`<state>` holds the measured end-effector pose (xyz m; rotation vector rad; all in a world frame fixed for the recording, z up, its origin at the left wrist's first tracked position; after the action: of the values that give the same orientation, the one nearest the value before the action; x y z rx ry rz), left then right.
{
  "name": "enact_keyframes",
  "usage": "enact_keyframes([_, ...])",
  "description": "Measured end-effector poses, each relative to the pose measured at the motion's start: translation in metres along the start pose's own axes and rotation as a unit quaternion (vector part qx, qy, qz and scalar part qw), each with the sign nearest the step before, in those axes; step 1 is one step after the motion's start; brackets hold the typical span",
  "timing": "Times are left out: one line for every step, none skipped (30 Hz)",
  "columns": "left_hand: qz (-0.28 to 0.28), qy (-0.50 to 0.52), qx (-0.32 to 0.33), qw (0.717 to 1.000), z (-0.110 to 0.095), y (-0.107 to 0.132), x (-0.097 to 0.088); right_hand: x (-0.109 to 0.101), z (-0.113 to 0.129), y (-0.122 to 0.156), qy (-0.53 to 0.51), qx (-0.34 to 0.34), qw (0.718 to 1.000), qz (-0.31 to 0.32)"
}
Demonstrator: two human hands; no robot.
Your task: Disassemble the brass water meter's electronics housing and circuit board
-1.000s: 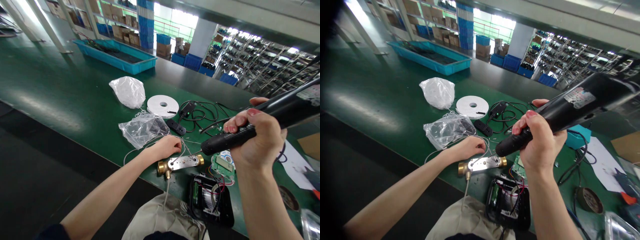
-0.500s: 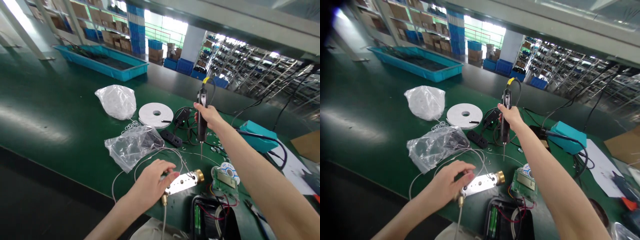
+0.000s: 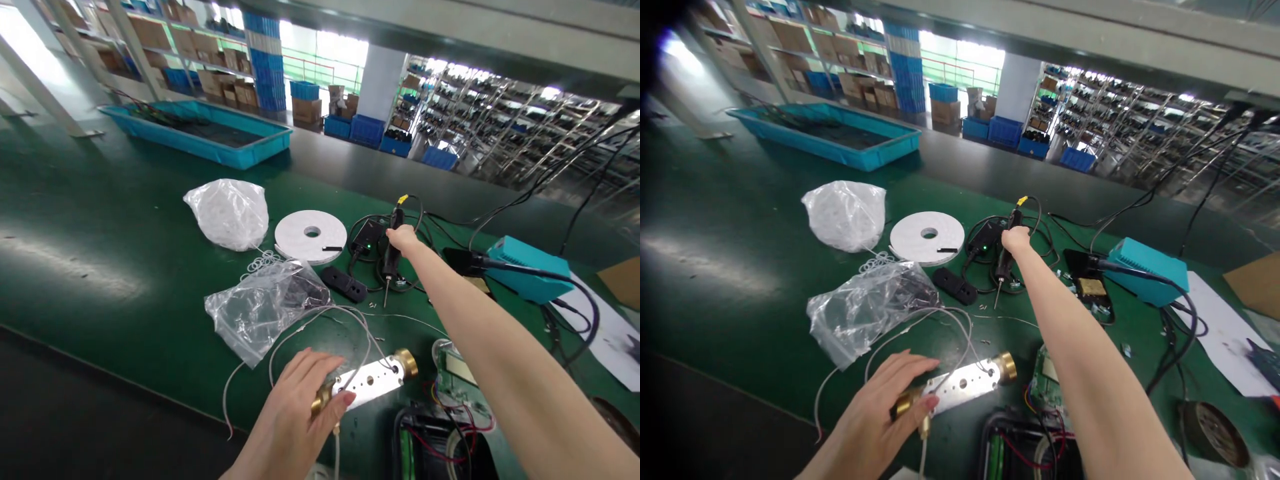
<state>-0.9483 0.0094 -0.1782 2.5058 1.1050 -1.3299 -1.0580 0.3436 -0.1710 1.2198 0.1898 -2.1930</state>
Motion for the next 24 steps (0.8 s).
enact_keyframes([0.002, -0.003, 0.004, 1.0, 0.0, 0.001, -0.001, -0.004, 0.001, 0.006, 0.019, -0.009, 1.0, -0.002])
enact_keyframes([0.004, -0.005, 0.007, 1.0, 0.0, 0.002, -0.001, -0.008, 0.004, 0.015, 0.039, -0.028, 0.999, -0.001])
enact_keyframes([0.0, -0.005, 0.011, 1.0, -0.001, 0.003, -0.003, -0.012, 0.007, 0.027, 0.057, -0.057, 0.997, 0.004])
enact_keyframes([-0.006, -0.004, 0.014, 1.0, 0.0, 0.004, -0.005, -0.016, 0.011, 0.042, 0.07, -0.092, 0.993, 0.013])
enact_keyframes([-0.013, -0.004, 0.016, 1.0, 0.0, 0.005, -0.007, -0.02, 0.013, 0.06, 0.079, -0.129, 0.988, 0.029])
enact_keyframes([-0.02, -0.004, 0.017, 1.0, 0.0, 0.006, -0.009, -0.023, 0.014, 0.08, 0.085, -0.163, 0.981, 0.052])
enact_keyframes([-0.022, -0.005, 0.019, 1.0, -0.001, 0.008, -0.009, -0.025, 0.012, 0.102, 0.089, -0.191, 0.974, 0.082])
enact_keyframes([-0.021, -0.006, 0.022, 1.0, -0.003, 0.009, -0.009, -0.024, 0.01, 0.125, 0.096, -0.221, 0.963, 0.121])
enact_keyframes([-0.013, -0.007, 0.025, 1.0, -0.005, 0.009, -0.007, -0.02, 0.008, 0.151, 0.121, -0.268, 0.941, 0.169])
enact_keyframes([-0.004, -0.009, 0.029, 1.0, -0.008, 0.01, -0.005, -0.016, 0.002, 0.173, 0.132, -0.286, 0.926, 0.209])
enact_keyframes([0.005, -0.011, 0.035, 0.999, -0.012, 0.01, -0.003, -0.012, -0.006, 0.191, 0.134, -0.291, 0.918, 0.235])
enact_keyframes([0.012, -0.014, 0.041, 0.999, -0.016, 0.011, -0.001, -0.007, -0.013, 0.205, 0.135, -0.293, 0.912, 0.254])
enact_keyframes([0.016, -0.018, 0.045, 0.999, -0.02, 0.011, 0.001, -0.001, -0.02, 0.215, 0.129, -0.283, 0.912, 0.269])
enact_keyframes([0.017, -0.025, 0.048, 0.998, -0.023, 0.012, 0.002, 0.006, -0.027, 0.221, 0.112, -0.265, 0.915, 0.282])
enact_keyframes([0.015, -0.033, 0.051, 0.998, -0.026, 0.013, 0.003, 0.014, -0.033, 0.226, 0.075, -0.235, 0.921, 0.3])
enact_keyframes([0.01, -0.044, 0.05, 0.998, -0.028, 0.014, 0.004, 0.022, -0.038, 0.228, 0.022, -0.196, 0.926, 0.322])
enact_keyframes([0.006, -0.057, 0.046, 0.997, -0.028, 0.016, 0.005, 0.031, -0.042, 0.231, -0.038, -0.154, 0.926, 0.342])
enact_keyframes([0.002, -0.069, 0.041, 0.997, -0.028, 0.017, 0.006, 0.038, -0.044, 0.233, -0.096, -0.116, 0.921, 0.359])
enact_keyframes([-0.002, -0.08, 0.035, 0.996, -0.027, 0.019, 0.007, 0.043, -0.044, 0.236, -0.143, -0.089, 0.914, 0.37])
enact_keyframes([-0.004, -0.088, 0.03, 0.996, -0.026, 0.021, 0.008, 0.045, -0.043, 0.24, -0.173, -0.075, 0.908, 0.374])
enact_keyframes([-0.005, -0.094, 0.025, 0.995, -0.026, 0.022, 0.009, 0.044, -0.041, 0.243, -0.188, -0.08, 0.905, 0.374])
enact_keyframes([-0.005, -0.096, 0.023, 0.995, -0.025, 0.023, 0.01, 0.041, -0.036, 0.248, -0.195, -0.102, 0.902, 0.37])
enact_keyframes([-0.005, -0.095, 0.021, 0.995, -0.025, 0.023, 0.011, 0.035, -0.03, 0.253, -0.207, -0.131, 0.899, 0.363])
enact_keyframes([-0.004, -0.093, 0.019, 0.995, -0.026, 0.023, 0.011, 0.026, -0.024, 0.257, -0.221, -0.163, 0.895, 0.351])
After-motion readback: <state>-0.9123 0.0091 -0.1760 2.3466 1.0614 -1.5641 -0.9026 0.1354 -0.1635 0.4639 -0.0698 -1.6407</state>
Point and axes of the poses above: each hand's wrist, its own y-axis away from the middle knuckle, its own x-axis out of the palm, z = x × y, the point moved 9 cm from there along -y, towards the middle knuckle, and after that the axes turned 6 degrees about -y, right-handed, at the moved point
